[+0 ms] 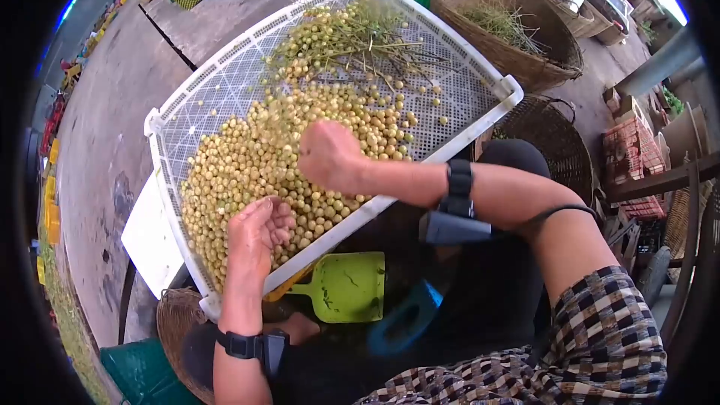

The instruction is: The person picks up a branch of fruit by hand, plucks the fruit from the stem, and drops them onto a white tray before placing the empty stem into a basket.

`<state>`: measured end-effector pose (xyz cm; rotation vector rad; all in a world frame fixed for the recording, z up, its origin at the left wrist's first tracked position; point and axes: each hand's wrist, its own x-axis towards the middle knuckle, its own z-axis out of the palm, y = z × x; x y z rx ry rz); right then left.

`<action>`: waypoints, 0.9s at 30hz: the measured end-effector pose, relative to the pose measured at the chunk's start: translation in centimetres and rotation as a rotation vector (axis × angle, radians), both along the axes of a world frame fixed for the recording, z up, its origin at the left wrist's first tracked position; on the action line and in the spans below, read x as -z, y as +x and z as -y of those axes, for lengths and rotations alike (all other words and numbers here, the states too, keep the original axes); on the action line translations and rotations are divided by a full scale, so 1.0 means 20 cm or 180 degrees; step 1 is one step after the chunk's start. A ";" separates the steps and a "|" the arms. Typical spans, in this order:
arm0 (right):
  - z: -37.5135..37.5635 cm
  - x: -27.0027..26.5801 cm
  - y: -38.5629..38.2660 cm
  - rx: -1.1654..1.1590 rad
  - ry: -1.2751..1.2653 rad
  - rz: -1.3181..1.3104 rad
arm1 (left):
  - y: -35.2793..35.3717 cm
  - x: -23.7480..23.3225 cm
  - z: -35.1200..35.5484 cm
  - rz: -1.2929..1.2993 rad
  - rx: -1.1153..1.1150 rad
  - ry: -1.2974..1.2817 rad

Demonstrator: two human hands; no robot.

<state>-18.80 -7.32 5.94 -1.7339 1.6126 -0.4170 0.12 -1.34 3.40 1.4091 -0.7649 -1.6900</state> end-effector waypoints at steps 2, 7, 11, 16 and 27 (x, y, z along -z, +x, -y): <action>-0.13 0.07 0.10 -0.0175 -0.0553 0.0106 | -0.01 0.00 0.02 -0.0033 -0.0004 -0.0045; -0.36 0.16 0.26 -0.0326 -0.0485 0.0361 | 0.01 0.01 0.05 -0.0017 -0.0197 -0.0118; -0.44 0.22 0.33 -0.0600 -0.0886 0.0695 | 0.05 0.03 0.05 0.0331 -0.0216 -0.0015; -0.32 0.20 0.27 -0.0940 -0.0749 0.0248 | 0.11 0.04 0.07 0.0571 -0.0603 0.0056; 0.16 0.18 0.03 -0.0397 -0.0732 0.0117 | 0.20 -0.06 0.08 0.0455 -0.0166 0.0024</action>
